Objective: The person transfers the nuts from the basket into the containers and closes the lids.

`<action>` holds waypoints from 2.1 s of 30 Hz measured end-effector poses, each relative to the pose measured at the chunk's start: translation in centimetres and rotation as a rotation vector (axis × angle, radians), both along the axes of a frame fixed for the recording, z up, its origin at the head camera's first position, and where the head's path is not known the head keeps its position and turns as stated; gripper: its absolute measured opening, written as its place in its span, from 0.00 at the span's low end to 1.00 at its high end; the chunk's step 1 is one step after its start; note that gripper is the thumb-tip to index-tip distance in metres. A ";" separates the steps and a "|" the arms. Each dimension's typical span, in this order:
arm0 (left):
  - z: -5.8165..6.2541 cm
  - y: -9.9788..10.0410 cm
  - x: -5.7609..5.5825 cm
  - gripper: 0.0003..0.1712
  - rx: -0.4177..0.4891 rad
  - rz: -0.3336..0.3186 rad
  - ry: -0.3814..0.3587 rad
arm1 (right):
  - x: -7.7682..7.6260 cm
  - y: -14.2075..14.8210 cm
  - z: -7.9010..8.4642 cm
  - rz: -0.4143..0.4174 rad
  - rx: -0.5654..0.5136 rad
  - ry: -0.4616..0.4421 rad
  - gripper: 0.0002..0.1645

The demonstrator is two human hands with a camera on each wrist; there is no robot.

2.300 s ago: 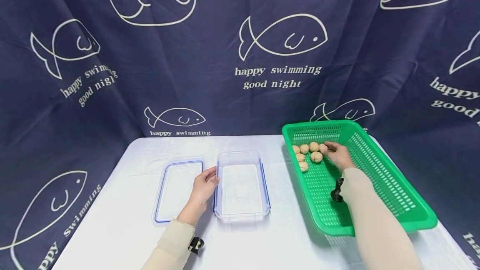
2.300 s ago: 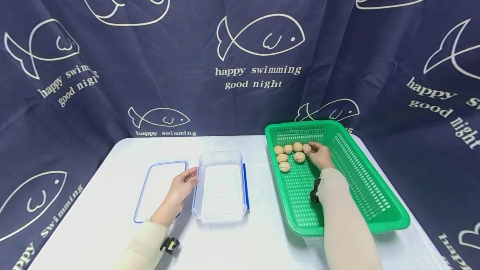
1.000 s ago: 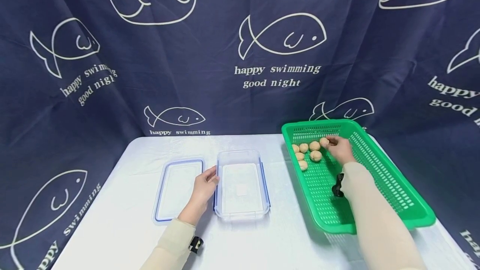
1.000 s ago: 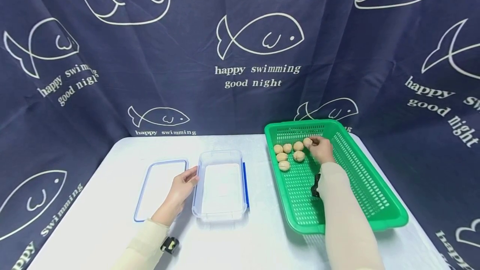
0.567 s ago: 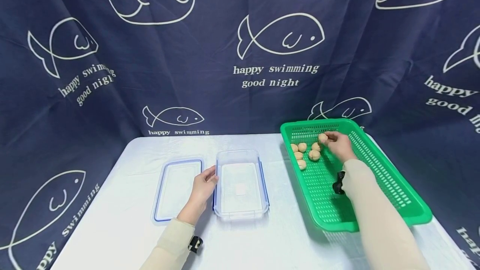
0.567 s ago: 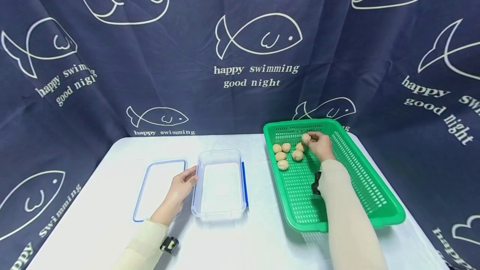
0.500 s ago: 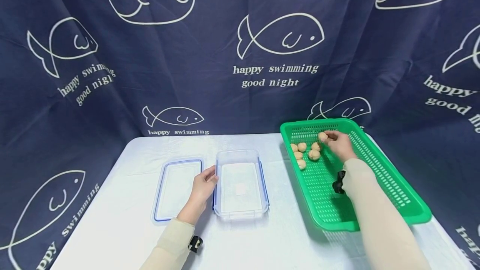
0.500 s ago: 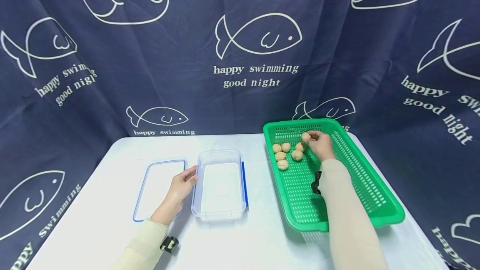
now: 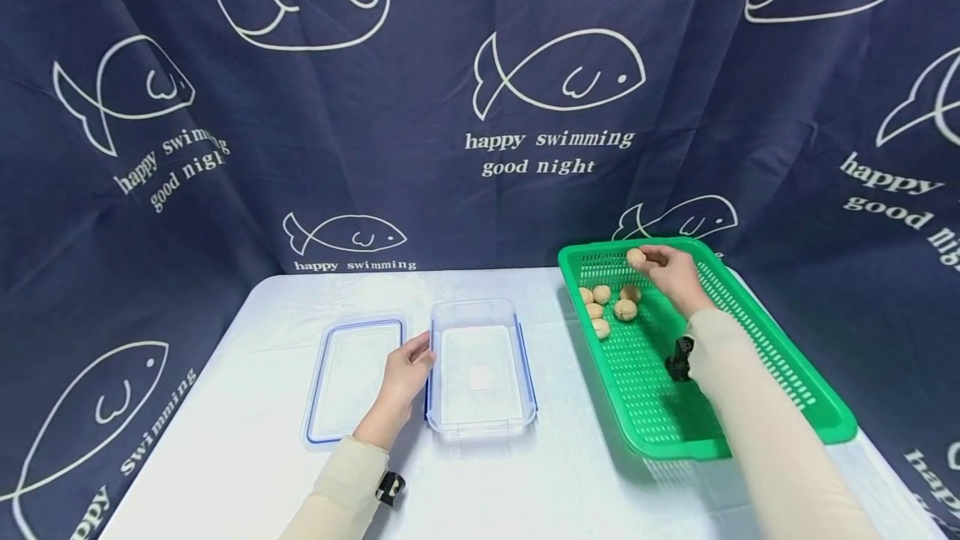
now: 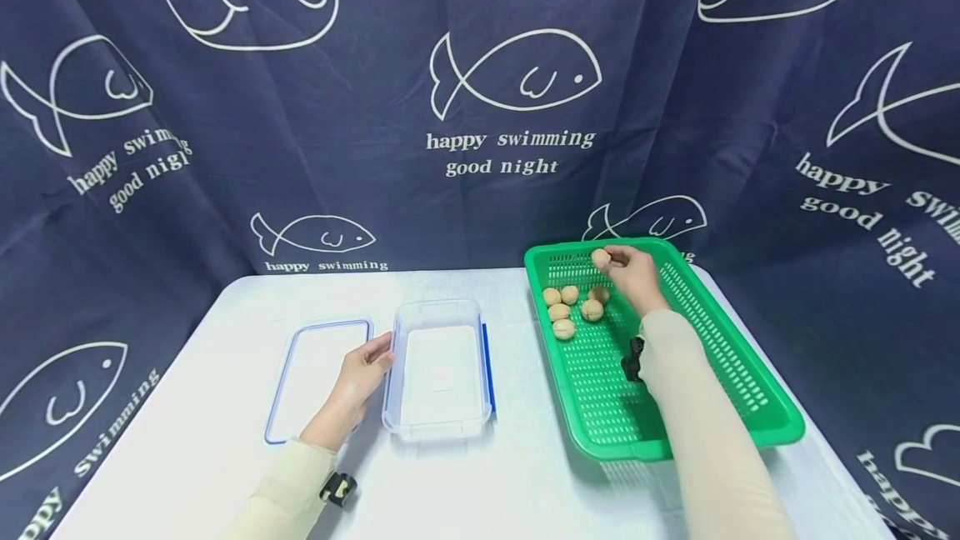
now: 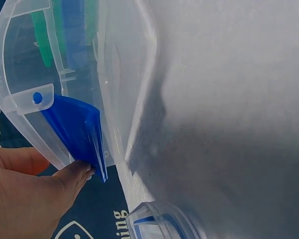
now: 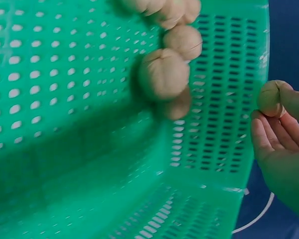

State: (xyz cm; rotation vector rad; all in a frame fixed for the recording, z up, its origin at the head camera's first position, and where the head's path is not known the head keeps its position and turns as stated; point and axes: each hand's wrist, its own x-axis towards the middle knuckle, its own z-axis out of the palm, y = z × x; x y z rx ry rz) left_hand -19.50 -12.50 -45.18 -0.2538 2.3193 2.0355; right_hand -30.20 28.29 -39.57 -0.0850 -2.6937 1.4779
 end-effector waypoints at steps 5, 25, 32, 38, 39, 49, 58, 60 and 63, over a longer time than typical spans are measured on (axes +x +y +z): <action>0.0 0.0 0.0 0.25 0.002 -0.005 -0.001 | 0.4 -1.2 1.5 0.002 -0.045 0.004 0.31; 0.1 0.0 0.1 0.25 -0.008 -0.007 -0.013 | 2.1 -5.7 5.2 0.035 -0.180 0.038 0.31; 0.0 0.2 0.1 0.25 -0.010 -0.006 -0.007 | 2.6 -7.8 5.9 0.045 -0.235 0.073 0.29; -0.2 0.2 0.0 0.25 -0.019 0.006 -0.015 | 3.1 -10.1 6.5 0.063 -0.283 0.080 0.29; -0.2 0.2 0.0 0.25 -0.021 0.006 -0.015 | 3.2 -10.4 6.6 0.063 -0.288 0.079 0.29; -0.1 0.1 0.0 0.25 -0.007 0.008 -0.029 | 4.7 -14.5 6.9 0.072 -0.448 0.063 0.28; -0.1 0.1 0.0 0.25 -0.010 0.005 -0.027 | 5.9 -18.2 6.4 0.060 -0.508 0.090 0.26; -0.1 0.1 0.0 0.25 -0.011 0.006 -0.028 | 6.2 -19.0 6.0 0.051 -0.521 0.087 0.25; -0.1 0.1 0.1 0.25 -0.016 0.004 -0.028 | 6.6 -20.2 5.4 0.044 -0.543 0.092 0.25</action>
